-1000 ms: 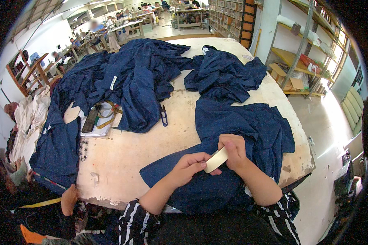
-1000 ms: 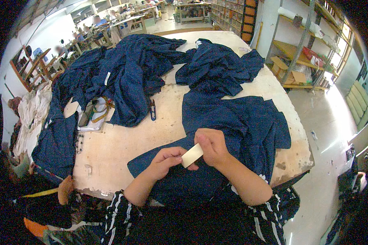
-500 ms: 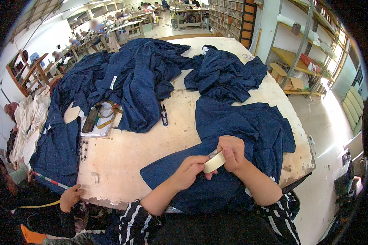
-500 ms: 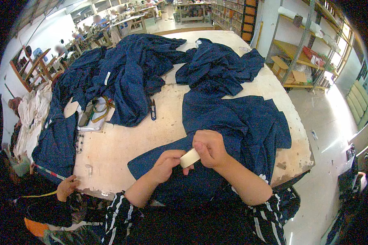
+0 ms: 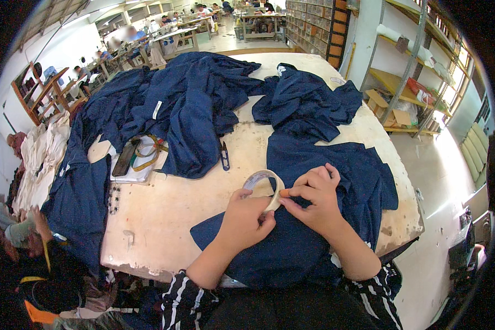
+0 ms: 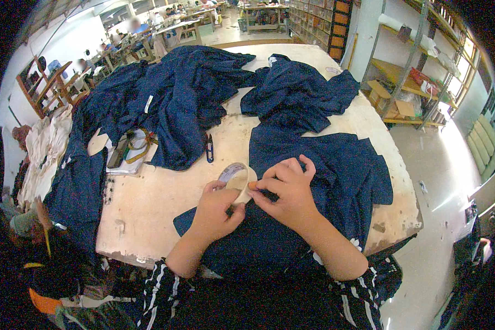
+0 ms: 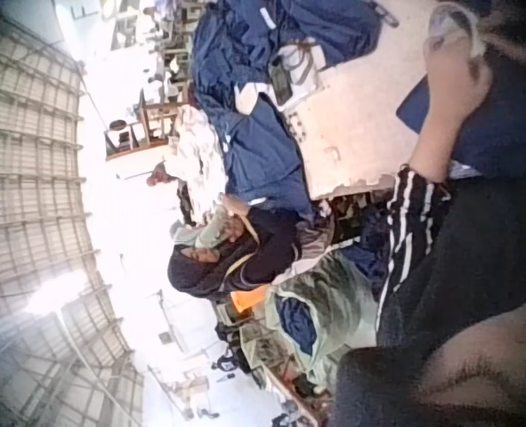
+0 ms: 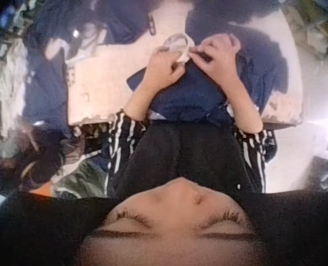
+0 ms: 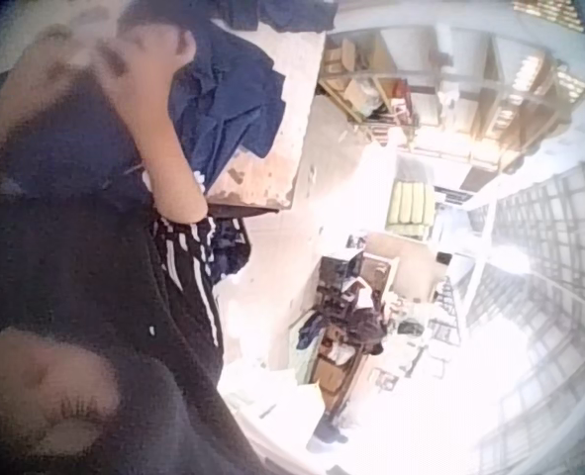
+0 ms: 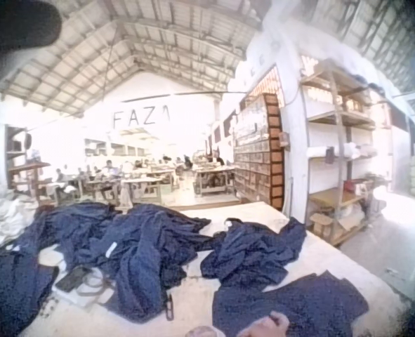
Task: The person smooths a dark blue garment on a worktable, applies a small white label to the chest area, and marks it with a pen. The person then folds the garment and places it aside before repeating the process on another garment.
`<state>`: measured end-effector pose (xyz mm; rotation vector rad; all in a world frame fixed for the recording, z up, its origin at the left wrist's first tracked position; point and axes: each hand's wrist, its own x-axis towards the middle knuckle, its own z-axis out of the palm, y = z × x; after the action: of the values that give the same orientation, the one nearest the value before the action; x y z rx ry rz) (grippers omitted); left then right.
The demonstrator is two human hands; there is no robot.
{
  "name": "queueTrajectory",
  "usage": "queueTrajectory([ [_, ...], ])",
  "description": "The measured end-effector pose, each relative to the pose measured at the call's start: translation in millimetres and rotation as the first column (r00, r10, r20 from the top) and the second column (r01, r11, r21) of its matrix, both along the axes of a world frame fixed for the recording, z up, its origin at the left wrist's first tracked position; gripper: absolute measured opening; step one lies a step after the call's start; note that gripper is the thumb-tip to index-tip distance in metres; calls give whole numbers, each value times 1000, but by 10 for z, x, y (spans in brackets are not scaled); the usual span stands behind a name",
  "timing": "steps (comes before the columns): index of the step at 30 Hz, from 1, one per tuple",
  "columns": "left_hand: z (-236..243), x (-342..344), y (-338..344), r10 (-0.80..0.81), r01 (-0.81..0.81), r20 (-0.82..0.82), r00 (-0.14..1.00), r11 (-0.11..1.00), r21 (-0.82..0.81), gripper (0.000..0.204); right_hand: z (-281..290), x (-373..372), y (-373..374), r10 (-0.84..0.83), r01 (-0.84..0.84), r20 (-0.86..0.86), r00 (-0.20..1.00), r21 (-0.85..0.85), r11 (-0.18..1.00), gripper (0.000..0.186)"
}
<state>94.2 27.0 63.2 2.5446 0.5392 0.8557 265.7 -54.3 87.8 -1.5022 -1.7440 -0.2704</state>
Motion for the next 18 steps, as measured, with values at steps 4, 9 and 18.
queueTrajectory([
  [4, -7, 26, -55, 34, -37, 58, 998, 998, 52, 13, -57, -1, 49, 9, -12, 105, 994, 27, 1000, 14],
  [9, -39, 43, -66, 25, -29, 53, 998, 996, 84, 14, -130, -28, 104, 24, -24, 159, 987, -5, 1000, 21],
  [18, -33, 29, -9, 112, -123, 157, 981, 990, 65, 13, -73, -21, 80, -7, 7, 8, 1000, 0, 1000, 16],
])
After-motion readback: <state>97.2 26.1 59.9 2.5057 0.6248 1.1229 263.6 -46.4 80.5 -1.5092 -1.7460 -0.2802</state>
